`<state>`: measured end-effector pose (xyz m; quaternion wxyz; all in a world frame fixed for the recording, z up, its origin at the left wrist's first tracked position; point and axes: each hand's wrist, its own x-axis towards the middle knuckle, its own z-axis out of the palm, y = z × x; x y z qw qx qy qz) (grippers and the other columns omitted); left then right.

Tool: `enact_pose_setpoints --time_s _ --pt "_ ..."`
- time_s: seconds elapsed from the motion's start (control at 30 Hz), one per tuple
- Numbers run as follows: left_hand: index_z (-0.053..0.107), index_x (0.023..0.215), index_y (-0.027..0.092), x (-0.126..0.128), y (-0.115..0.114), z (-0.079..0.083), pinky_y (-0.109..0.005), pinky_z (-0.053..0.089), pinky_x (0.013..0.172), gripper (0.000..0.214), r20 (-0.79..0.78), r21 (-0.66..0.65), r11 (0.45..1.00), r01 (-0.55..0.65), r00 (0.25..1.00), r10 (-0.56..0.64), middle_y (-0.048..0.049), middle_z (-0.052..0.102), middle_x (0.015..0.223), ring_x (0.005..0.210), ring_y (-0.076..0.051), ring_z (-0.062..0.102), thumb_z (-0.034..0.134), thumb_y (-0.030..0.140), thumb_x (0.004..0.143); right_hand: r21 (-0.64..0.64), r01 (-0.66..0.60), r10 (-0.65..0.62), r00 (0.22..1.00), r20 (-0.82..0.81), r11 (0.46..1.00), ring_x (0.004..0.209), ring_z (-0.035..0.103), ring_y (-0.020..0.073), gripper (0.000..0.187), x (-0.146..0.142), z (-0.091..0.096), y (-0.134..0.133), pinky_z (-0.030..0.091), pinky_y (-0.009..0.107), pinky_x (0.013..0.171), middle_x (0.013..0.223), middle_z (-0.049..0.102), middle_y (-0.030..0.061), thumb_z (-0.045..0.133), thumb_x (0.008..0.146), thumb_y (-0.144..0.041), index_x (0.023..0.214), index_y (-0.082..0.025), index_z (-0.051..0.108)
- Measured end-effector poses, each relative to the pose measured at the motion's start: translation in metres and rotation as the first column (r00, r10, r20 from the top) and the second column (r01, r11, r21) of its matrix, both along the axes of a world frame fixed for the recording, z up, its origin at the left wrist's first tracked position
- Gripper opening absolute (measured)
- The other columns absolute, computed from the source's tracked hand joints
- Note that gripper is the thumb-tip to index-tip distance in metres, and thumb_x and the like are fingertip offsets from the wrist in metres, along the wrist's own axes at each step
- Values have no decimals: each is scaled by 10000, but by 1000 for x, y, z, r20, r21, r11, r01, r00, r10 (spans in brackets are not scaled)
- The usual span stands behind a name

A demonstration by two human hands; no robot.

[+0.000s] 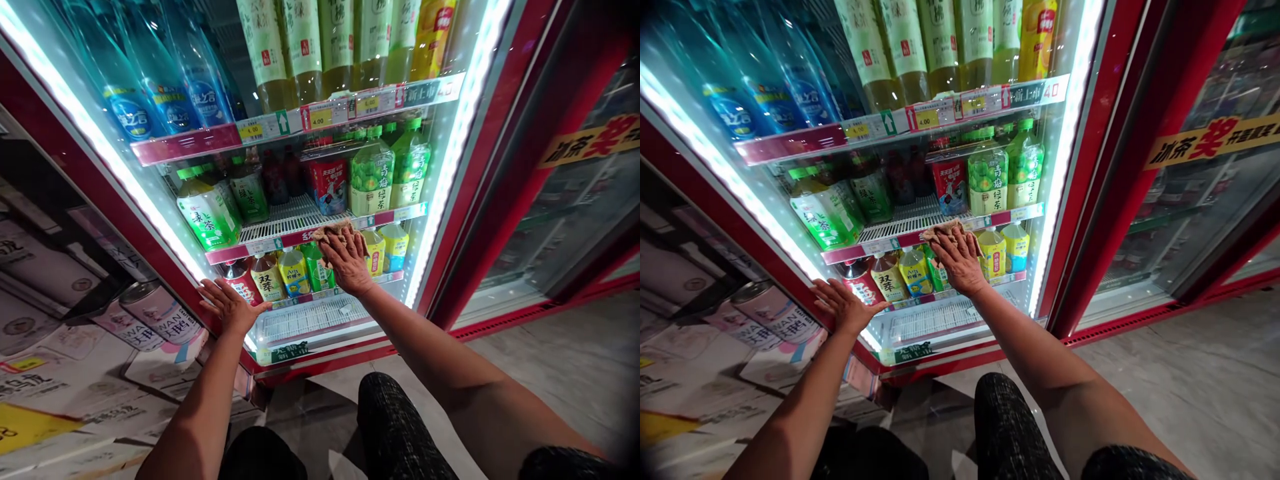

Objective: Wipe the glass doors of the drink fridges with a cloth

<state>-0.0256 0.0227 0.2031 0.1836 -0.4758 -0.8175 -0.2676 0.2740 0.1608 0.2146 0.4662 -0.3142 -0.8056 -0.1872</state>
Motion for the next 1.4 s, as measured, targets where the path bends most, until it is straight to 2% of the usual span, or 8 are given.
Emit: enact_pose_setpoints --time_s 0.17,0.4,0.53,0.67,0.8,0.9,1.1,1.4 --pt "-84 1587 -109 1 -1 1 -748 -23 1210 1582 12 -6 1000 0 1000 0 -428 -182 1631 1541 -502 -254 765 790 600 -18 3 -2 999 39 1000 1644 22 265 736 10 -23 -2 97 645 1321 1727 298 -41 530 941 -147 1620 -367 352" --pt "-104 1578 -115 -2 0 -3 -735 -52 1209 1628 -12 -13 1000 16 1000 -17 -434 -219 1618 1520 -515 -285 802 776 561 24 72 -71 996 -54 997 1642 -21 285 778 27 0 9 98 653 1318 1754 205 -22 535 945 -186 1658 -337 261" --pt "-96 1579 -115 -2 0 -5 -737 -50 1209 1608 -19 2 1000 15 1000 -15 -436 -215 1618 1524 -510 -283 780 791 579 94 76 -70 995 -74 993 1638 -62 289 827 30 -15 9 134 662 1309 1769 138 -16 537 926 -189 1672 -321 206" --pt "-74 1581 -118 0 -1 -3 -729 -48 1215 1594 -13 7 1000 19 1000 -19 -438 -205 1619 1532 -507 -271 791 770 579 119 98 -95 995 -31 988 1644 -27 281 757 41 -32 11 157 642 1309 1741 270 8 529 904 -165 1627 -299 349" --pt "-84 1578 -121 6 -3 3 -753 -44 1199 1618 15 3 1000 23 1000 -23 -437 -221 1615 1527 -516 -279 795 774 555 133 116 -116 993 -11 984 1645 14 286 637 60 -21 22 167 630 1307 1683 404 41 502 905 -181 1538 -255 503" --pt "-121 1569 -129 8 -6 8 -746 -67 1197 1617 46 5 999 50 998 -50 -436 -250 1605 1519 -505 -308 771 789 580 139 133 -126 990 -56 981 1645 43 279 588 69 -18 29 169 632 1303 1637 471 62 474 920 -188 1501 -247 541" --pt "-112 1565 -140 2 -8 6 -713 -145 1192 1646 84 16 993 119 989 -120 -444 -279 1588 1501 -487 -357 741 854 569 10 172 -170 979 -113 985 1641 45 320 614 77 -45 28 175 695 1276 1655 435 91 480 907 -203 1518 -246 519" --pt "-79 1548 -180 -2 -7 3 -734 -140 1184 1638 71 19 991 136 988 -137 -466 -286 1567 1491 -500 -367 726 863 576 10 210 -204 959 -195 978 1644 33 300 627 116 -11 52 149 649 1300 1741 265 58 437 994 -303 1616 -285 363"
